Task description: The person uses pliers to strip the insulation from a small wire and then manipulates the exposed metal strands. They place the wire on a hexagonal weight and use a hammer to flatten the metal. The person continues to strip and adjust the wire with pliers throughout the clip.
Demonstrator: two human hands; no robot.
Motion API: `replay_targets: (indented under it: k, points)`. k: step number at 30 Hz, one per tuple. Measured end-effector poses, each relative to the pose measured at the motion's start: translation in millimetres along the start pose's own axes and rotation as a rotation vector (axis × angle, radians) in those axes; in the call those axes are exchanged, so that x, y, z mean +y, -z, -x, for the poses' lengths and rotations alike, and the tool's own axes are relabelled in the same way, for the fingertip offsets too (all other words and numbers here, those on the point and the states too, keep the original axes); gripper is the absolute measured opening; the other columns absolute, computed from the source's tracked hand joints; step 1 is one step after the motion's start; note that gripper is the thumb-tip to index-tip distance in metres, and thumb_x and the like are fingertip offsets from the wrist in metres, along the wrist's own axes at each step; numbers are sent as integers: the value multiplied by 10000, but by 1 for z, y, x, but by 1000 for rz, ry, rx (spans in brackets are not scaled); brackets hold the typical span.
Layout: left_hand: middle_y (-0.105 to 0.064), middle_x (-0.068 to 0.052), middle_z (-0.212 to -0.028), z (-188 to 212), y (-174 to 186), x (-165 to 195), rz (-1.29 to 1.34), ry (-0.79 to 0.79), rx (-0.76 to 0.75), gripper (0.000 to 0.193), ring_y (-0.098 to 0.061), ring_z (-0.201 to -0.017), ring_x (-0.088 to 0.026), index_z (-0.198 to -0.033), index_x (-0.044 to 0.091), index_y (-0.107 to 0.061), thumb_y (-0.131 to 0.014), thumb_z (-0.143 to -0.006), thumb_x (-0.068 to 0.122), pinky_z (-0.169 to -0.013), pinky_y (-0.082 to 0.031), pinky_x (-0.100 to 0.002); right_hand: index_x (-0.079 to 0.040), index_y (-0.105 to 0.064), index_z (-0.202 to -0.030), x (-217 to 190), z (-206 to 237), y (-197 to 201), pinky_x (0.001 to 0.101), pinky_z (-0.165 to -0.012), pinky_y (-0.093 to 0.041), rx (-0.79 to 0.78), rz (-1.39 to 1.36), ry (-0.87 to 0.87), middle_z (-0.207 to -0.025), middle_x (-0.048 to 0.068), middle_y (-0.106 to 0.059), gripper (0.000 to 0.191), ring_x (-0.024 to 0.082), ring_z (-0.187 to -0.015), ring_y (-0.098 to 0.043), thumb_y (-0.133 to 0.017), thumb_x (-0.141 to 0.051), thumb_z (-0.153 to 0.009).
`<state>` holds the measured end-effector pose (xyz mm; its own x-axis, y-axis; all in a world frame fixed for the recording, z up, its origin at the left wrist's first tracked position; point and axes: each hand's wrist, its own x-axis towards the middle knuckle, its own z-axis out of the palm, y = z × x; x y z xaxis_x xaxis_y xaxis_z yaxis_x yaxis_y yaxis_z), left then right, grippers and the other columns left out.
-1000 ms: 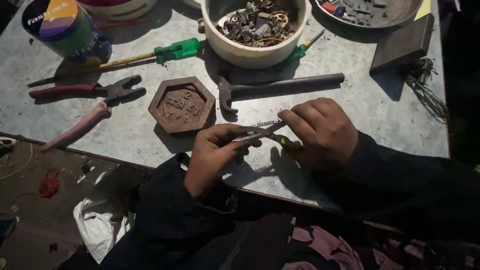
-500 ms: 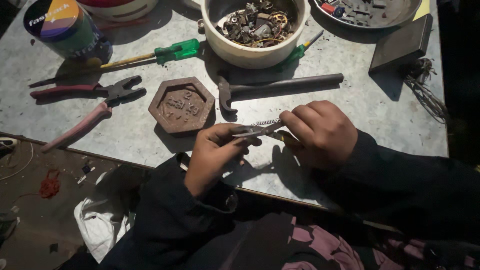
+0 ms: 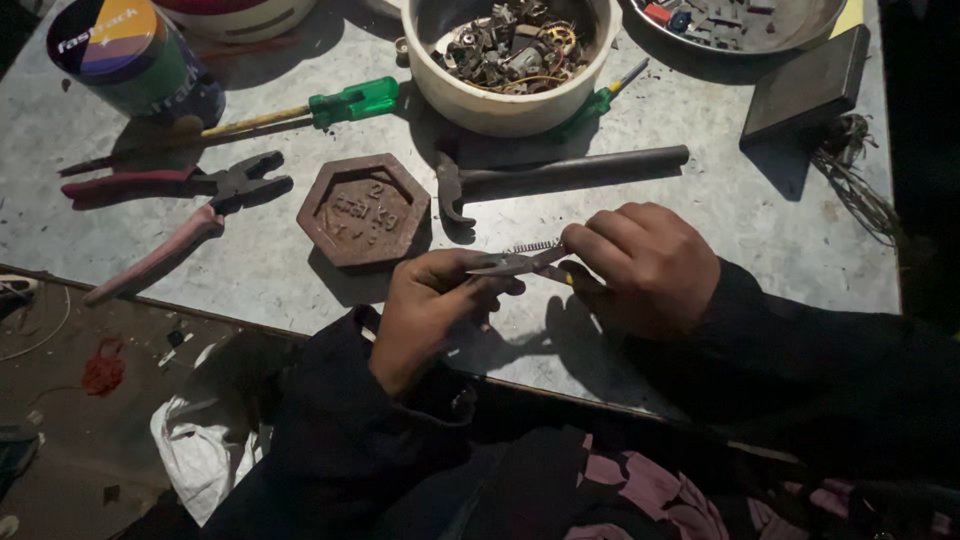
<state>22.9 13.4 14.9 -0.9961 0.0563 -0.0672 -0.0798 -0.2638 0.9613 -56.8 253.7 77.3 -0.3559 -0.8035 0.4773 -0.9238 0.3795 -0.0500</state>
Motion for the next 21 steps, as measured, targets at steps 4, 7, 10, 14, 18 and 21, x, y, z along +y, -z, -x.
replay_targets:
  k: [4, 7, 10, 14, 18, 21]
  points:
    - [-808, -119, -915, 0, 1, -1, -11, 0, 6, 175, -709, -737, -107, -1074, -34, -757, -680, -935, 39, -629, -567, -243, -1, -676, -1060, 0, 3, -2, 427, -669, -542, 11, -14, -6, -869, 145, -684, 388, 326, -757, -674, -787, -75, -696]
    - [-802, -111, -903, 0, 0, -1, -27, 17, 20, 156, -698, -722, -102, -1057, -30, -765, -694, -935, 37, -610, -557, -245, 2, -672, -1036, 1, 4, -5, 416, -646, -547, -15, -36, -20, -836, 134, -677, 323, 307, -721, -675, -774, -58, -736]
    - [-798, -116, -917, 4, -2, 0, -56, -38, 12, 150, -690, -734, -98, -1043, -43, -778, -722, -924, 29, -624, -553, -245, -7, -665, -1026, -2, 7, -8, 399, -644, -555, -12, -25, -28, -830, 120, -676, 275, 296, -725, -687, -757, -42, -770]
    - [-800, -116, -915, 3, -3, 0, -19, -55, 16, 188, -690, -737, -97, -1083, -36, -761, -733, -917, 47, -638, -546, -237, -22, -671, -1088, -2, 11, -9, 408, -720, -560, -50, -34, -104, -928, 126, -695, 299, 309, -809, -689, -778, -43, -810]
    - [-793, -121, -923, 2, -2, 0, -1, -48, 32, 218, -687, -754, -102, -1131, -38, -746, -721, -943, 68, -661, -544, -235, -3, -636, -1193, 9, 8, -8, 485, -899, -522, -20, -86, -65, -1110, 196, -660, 644, 382, -1021, -642, -842, -170, -606]
    - [-792, -128, -944, 3, 0, 0, -8, -51, 31, 229, -713, -801, -107, -1148, -42, -734, -704, -950, 69, -684, -553, -236, -13, -628, -1223, 12, 7, -8, 497, -923, -500, -56, -88, -86, -1146, 192, -647, 689, 385, -1057, -619, -867, -183, -599]
